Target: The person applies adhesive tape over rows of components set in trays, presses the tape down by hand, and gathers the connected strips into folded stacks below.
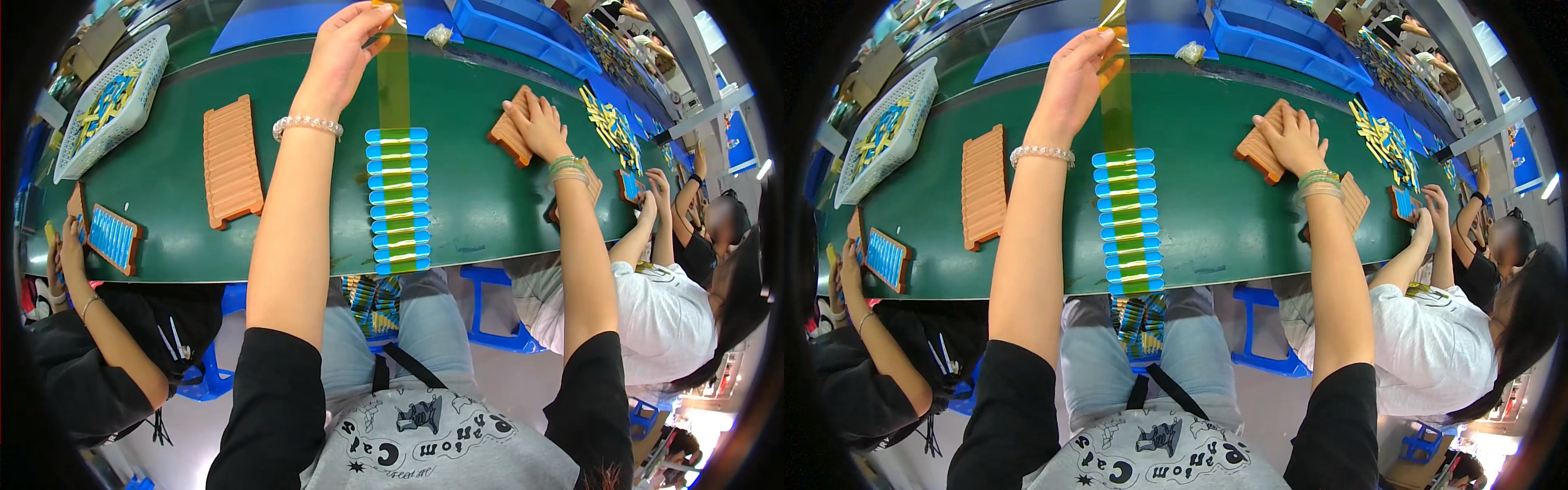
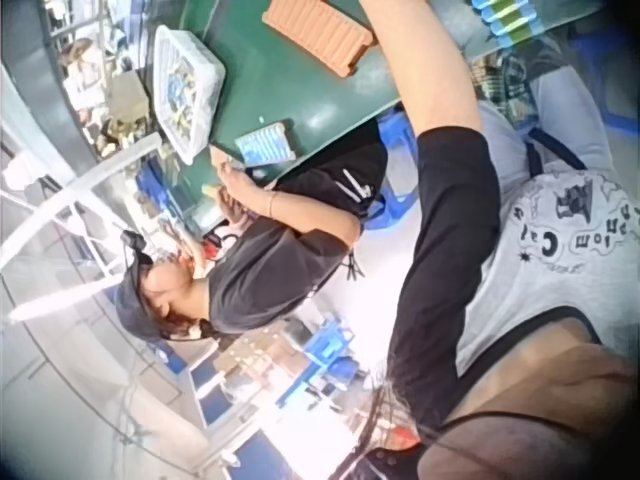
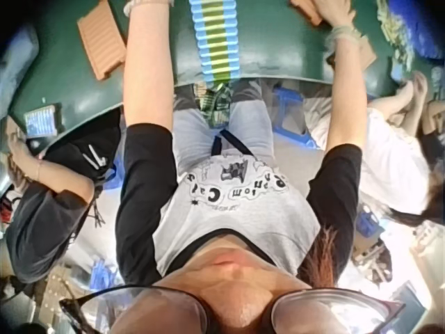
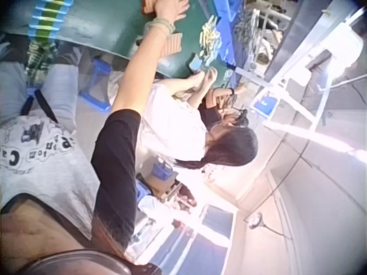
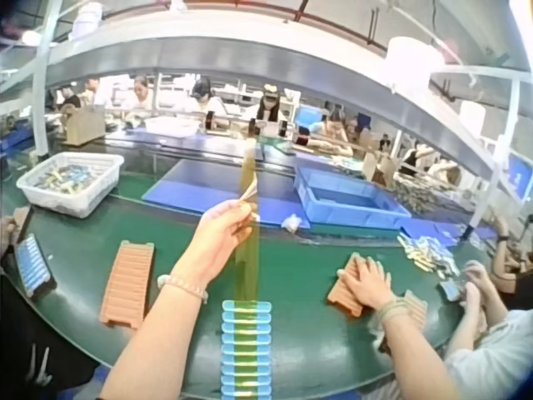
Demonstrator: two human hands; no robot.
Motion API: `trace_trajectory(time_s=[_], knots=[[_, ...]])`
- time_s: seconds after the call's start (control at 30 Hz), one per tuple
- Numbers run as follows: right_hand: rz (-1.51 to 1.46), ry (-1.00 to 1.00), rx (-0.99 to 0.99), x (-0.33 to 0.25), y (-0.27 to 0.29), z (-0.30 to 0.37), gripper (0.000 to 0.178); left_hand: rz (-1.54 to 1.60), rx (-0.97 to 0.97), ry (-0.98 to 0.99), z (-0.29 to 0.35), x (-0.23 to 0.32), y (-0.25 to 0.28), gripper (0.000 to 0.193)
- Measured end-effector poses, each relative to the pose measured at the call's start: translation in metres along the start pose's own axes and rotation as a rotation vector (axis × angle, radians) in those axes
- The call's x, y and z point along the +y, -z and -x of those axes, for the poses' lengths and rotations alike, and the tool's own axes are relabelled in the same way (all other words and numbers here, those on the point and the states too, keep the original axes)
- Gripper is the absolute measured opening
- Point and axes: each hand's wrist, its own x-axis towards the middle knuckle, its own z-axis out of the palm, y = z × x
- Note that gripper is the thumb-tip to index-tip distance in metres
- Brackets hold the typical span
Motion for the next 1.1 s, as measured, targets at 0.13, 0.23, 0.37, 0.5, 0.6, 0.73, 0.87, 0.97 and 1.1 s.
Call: trace_trajectory(time_s=[0.13,0.23,0.37,0.5,0.6,0.73,0.87,0.97,1.1], knots=[[-0.174,0.458,0.459,0.0,-0.013,0.008,0.039,-0.028,-0.013,0.014,0.0,-0.003,-0.002,0.014],[-1.299,0.263,-0.086,-0.082,0.01,0.081,0.034,-0.081,0.046,0.029,0.002,-0.001,-0.006,0.013],[-1.407,0.151,-0.479,-0.136,0.016,0.128,0.027,-0.106,0.02,0.002,0.003,-0.011,-0.007,0.011],[-1.503,0.188,-0.518,-0.133,-0.001,0.133,0.021,-0.126,0.074,0.083,0.016,-0.033,-0.013,0.012],[-1.385,0.255,-0.484,-0.127,-0.005,0.138,0.022,-0.361,0.065,0.088,0.024,-0.048,-0.006,0.02],[-1.457,0.236,-0.477,-0.124,-0.002,0.154,0.021,-0.292,0.165,0.116,0.05,-0.04,-0.005,0.03],[-1.536,0.211,-0.443,-0.112,0.001,0.158,0.02,-0.503,0.099,0.198,0.103,-0.02,-0.025,0.043],[-1.579,0.202,-0.438,-0.108,-0.004,0.154,0.021,-0.593,-0.03,0.234,0.152,-0.011,-0.039,0.049],[-1.502,0.237,-0.304,-0.114,-0.008,0.168,0.023,-0.806,-0.033,0.077,0.199,-0.016,-0.035,0.055]])
